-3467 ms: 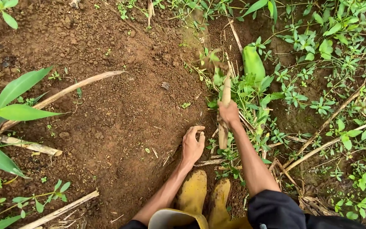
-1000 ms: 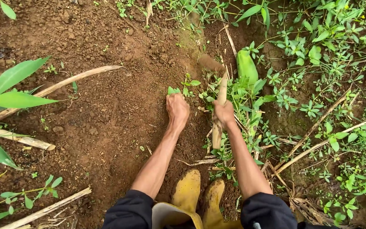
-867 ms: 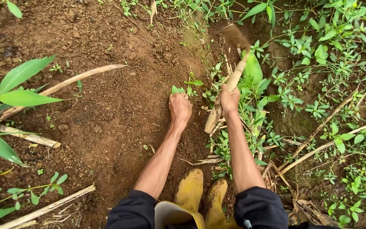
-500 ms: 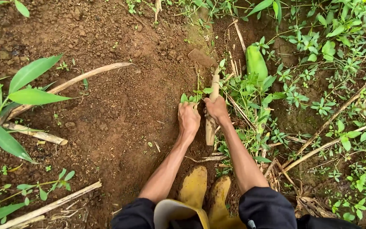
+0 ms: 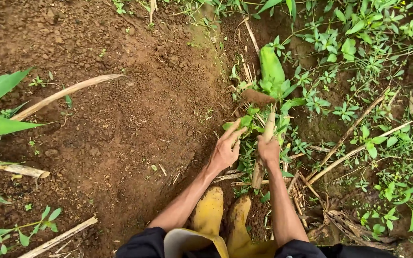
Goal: The person uses a small hand hoe to loosen the soil and remove weeds from a garden bed. They repeatedly dig into the earth, pull out unwanted plants by hand, and clear the area around existing crops.
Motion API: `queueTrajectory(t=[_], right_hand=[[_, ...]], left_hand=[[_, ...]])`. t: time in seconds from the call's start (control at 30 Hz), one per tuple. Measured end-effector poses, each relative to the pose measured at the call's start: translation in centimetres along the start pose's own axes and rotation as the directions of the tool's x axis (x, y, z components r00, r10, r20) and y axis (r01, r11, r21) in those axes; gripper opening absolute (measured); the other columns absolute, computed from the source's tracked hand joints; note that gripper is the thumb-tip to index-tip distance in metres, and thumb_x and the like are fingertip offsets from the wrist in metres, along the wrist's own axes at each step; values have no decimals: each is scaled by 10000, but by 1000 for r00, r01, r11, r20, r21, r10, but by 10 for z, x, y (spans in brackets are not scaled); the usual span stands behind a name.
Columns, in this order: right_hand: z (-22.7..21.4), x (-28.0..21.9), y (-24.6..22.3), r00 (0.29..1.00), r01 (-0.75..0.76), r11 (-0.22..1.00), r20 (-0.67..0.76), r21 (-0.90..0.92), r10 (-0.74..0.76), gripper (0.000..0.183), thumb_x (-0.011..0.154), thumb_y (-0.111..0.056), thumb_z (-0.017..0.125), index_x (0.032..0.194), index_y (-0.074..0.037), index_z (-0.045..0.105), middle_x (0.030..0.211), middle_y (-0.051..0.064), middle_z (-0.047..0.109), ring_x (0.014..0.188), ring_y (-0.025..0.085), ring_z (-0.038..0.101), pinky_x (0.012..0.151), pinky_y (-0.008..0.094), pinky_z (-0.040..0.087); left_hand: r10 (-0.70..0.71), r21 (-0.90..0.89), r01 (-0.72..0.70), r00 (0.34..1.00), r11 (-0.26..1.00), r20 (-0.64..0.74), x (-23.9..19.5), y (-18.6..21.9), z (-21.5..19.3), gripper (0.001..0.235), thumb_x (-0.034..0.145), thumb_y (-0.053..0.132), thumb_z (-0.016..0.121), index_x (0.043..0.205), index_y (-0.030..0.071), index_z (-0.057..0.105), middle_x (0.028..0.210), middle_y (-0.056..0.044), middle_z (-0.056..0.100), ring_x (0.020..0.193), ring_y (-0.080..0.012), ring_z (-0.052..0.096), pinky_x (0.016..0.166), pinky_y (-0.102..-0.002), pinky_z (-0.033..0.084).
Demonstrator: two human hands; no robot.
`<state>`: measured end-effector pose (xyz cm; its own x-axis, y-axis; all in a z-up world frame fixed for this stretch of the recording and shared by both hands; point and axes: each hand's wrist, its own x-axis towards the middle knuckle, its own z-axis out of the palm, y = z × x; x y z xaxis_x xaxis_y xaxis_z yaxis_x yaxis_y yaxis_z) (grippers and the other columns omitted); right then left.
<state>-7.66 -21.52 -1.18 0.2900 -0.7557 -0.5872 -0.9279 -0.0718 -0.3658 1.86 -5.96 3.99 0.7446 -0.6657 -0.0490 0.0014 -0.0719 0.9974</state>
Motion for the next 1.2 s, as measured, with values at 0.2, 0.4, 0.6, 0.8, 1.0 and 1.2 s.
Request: queueTrajectory(t=[0.2, 0.4, 0.6, 0.8, 1.0, 1.2], right_hand=[[-13, 5, -25, 993, 111, 941, -9, 320, -114, 328, 1070, -332, 536, 1072, -7, 577, 649, 95, 615, 490, 185, 612, 439, 301, 521], [36, 3, -41, 918, 72, 961, 358, 267, -169, 486, 1035, -472, 579, 1101, 9, 603, 665, 138, 645, 516, 239, 658, 475, 359, 570], [30, -30, -16, 915, 158, 987, 375, -4, -145, 475, 948, -435, 653, 1036, 32, 671, 714, 187, 668, 618, 275, 668, 577, 453, 517], [0, -20, 25, 890, 92, 989, 436, 113, -132, 322, 978, -279, 616, 973, 42, 628, 575, 181, 639, 464, 248, 657, 460, 369, 558], [21, -7, -30, 998, 34, 979, 41, 199, -43, 495, 927, -425, 618, 1124, 30, 628, 933, 272, 682, 923, 376, 705, 801, 541, 512], [22, 19, -62, 985, 159, 981, 45, 111, -165, 450, 922, -364, 642, 1144, 19, 563, 927, 277, 639, 871, 378, 693, 761, 521, 524]], left_hand=[[115, 540, 159, 891, 826, -439, 8, -9, -22, 565, 853, 57, 656, 1402, 86, 525, 1603, -176, 362, 1510, -349, 288, 1252, -547, 186], [-185, 706, 353, 934, 614, -306, -8, -31, -19, 692, 908, 126, 629, 1501, -105, 357, 1646, -311, 205, 1557, -396, 137, 1262, -501, 82], [2, 513, 295, 866, 806, -500, -17, -28, -14, 574, 894, 62, 563, 1454, 1, 451, 1643, -257, 241, 1530, -401, 234, 1246, -544, 194], [-82, 628, 353, 905, 694, -418, -22, -40, -5, 730, 896, 181, 596, 1539, -23, 316, 1676, -270, 110, 1562, -415, 65, 1250, -544, 90], [-234, 760, 192, 971, 621, -53, -33, -72, 35, 738, 937, 256, 558, 1532, -87, 289, 1647, -317, 151, 1561, -390, 94, 1256, -506, 12], [-233, 541, 53, 934, 839, 270, -45, -117, 32, 470, 932, 197, 576, 1368, 23, 588, 1619, -168, 357, 1544, -307, 238, 1271, -428, 152]])
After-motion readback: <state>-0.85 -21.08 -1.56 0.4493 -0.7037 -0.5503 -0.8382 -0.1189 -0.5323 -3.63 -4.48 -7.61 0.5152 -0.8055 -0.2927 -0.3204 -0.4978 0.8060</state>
